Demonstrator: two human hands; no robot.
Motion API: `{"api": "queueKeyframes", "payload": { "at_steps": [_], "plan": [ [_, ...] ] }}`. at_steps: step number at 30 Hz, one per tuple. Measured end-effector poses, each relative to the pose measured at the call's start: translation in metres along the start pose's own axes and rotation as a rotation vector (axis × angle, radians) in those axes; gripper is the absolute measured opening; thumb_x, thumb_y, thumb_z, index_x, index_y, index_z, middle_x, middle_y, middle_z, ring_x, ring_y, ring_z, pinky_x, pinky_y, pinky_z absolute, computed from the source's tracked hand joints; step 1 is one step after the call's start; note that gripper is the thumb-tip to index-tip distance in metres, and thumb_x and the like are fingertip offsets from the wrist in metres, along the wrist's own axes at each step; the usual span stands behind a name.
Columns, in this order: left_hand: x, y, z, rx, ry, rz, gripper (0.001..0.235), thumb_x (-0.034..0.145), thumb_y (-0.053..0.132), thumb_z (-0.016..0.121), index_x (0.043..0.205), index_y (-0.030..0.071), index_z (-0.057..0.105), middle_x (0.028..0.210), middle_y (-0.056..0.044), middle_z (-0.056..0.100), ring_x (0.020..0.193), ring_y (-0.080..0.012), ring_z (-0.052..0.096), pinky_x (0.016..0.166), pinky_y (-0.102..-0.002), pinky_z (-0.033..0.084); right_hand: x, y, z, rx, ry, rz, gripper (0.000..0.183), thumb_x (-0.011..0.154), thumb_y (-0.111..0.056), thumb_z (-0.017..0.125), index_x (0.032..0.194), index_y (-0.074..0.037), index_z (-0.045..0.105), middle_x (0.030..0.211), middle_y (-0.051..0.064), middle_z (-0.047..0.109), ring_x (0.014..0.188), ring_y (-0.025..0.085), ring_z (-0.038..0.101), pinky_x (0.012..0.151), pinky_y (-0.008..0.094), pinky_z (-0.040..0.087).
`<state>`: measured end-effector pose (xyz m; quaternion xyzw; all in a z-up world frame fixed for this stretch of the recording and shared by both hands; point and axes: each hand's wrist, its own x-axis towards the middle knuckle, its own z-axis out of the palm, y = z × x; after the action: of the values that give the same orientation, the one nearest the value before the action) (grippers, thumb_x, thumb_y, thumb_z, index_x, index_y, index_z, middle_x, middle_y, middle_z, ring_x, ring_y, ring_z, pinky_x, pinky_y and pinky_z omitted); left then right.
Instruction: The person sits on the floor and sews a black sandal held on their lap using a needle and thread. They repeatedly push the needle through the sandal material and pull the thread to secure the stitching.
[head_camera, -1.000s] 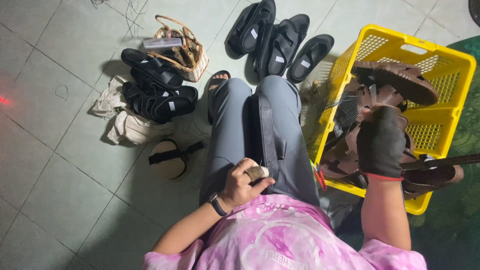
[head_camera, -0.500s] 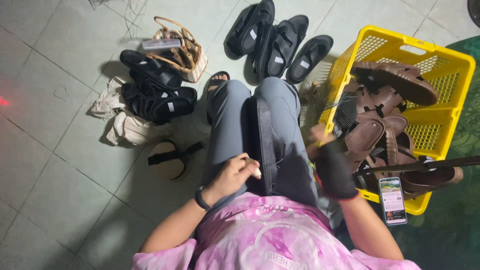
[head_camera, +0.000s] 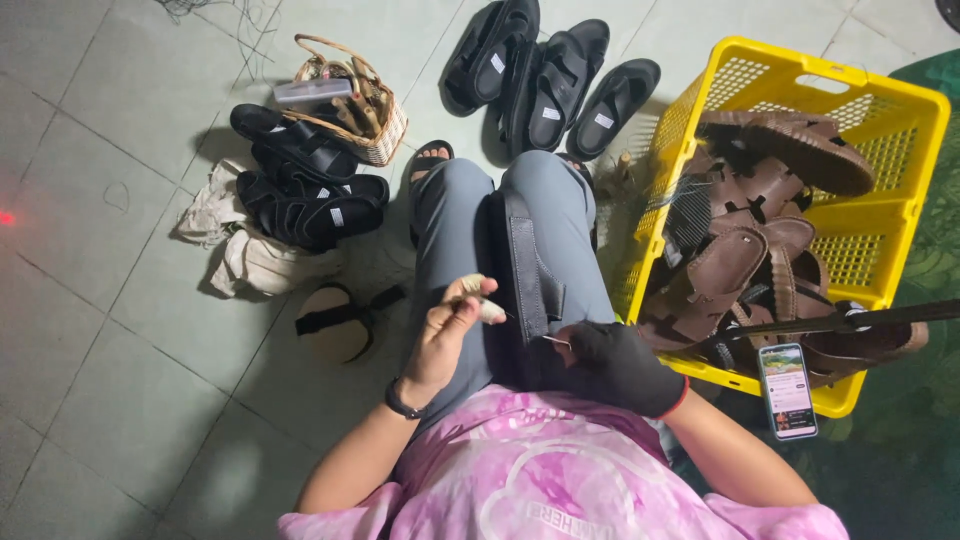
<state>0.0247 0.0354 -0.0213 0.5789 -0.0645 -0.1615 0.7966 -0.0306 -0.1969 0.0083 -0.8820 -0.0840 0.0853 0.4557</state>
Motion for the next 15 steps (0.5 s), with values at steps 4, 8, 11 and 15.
{"api": "queueKeyframes", "payload": {
  "at_steps": [4,8,11,15],
  "plan": [
    [0.021,0.008,0.01,-0.112,0.099,0.029,0.04,0.102,0.031,0.041,0.115,0.0,0.063,0.13,-0.016,0.056,0.099,-0.0213,0.064,0.087,-0.033,0.05,-0.01,0.01,0.006,0.206,-0.094,0.216,0.01,0.077,-0.024,0.067,0.085,-0.019,0.072,0.052,0.001,0.064,0.046,0.02,0.062,0.048,0.029,0.049],
    [0.043,0.009,0.018,-0.273,0.103,-0.019,0.044,0.099,0.03,0.049,0.095,-0.01,0.066,0.09,-0.02,0.057,0.079,-0.0242,0.056,0.073,-0.037,0.047,0.0,-0.004,-0.001,0.378,-0.028,0.29,0.011,0.077,-0.01,0.066,0.085,-0.011,0.075,0.057,0.009,0.067,0.051,0.018,0.058,0.052,0.031,0.051],
    [0.068,0.002,0.023,-0.19,0.164,-0.042,0.047,0.098,0.032,0.05,0.082,-0.009,0.066,0.061,-0.007,0.04,0.053,-0.0126,0.039,0.05,-0.025,0.035,0.009,0.0,0.003,0.414,-0.038,0.351,0.011,0.078,-0.008,0.067,0.085,-0.01,0.075,0.06,0.007,0.068,0.056,0.016,0.059,0.057,0.031,0.052],
    [0.109,-0.013,0.014,-0.37,0.275,-0.104,0.048,0.098,0.037,0.05,0.08,-0.005,0.064,0.059,0.009,0.023,0.049,0.0003,0.023,0.042,-0.015,0.02,0.016,0.027,0.031,0.472,-0.019,0.48,0.014,0.078,-0.01,0.071,0.09,-0.012,0.077,0.071,0.008,0.072,0.068,0.019,0.065,0.07,0.033,0.053]
  ]
}}
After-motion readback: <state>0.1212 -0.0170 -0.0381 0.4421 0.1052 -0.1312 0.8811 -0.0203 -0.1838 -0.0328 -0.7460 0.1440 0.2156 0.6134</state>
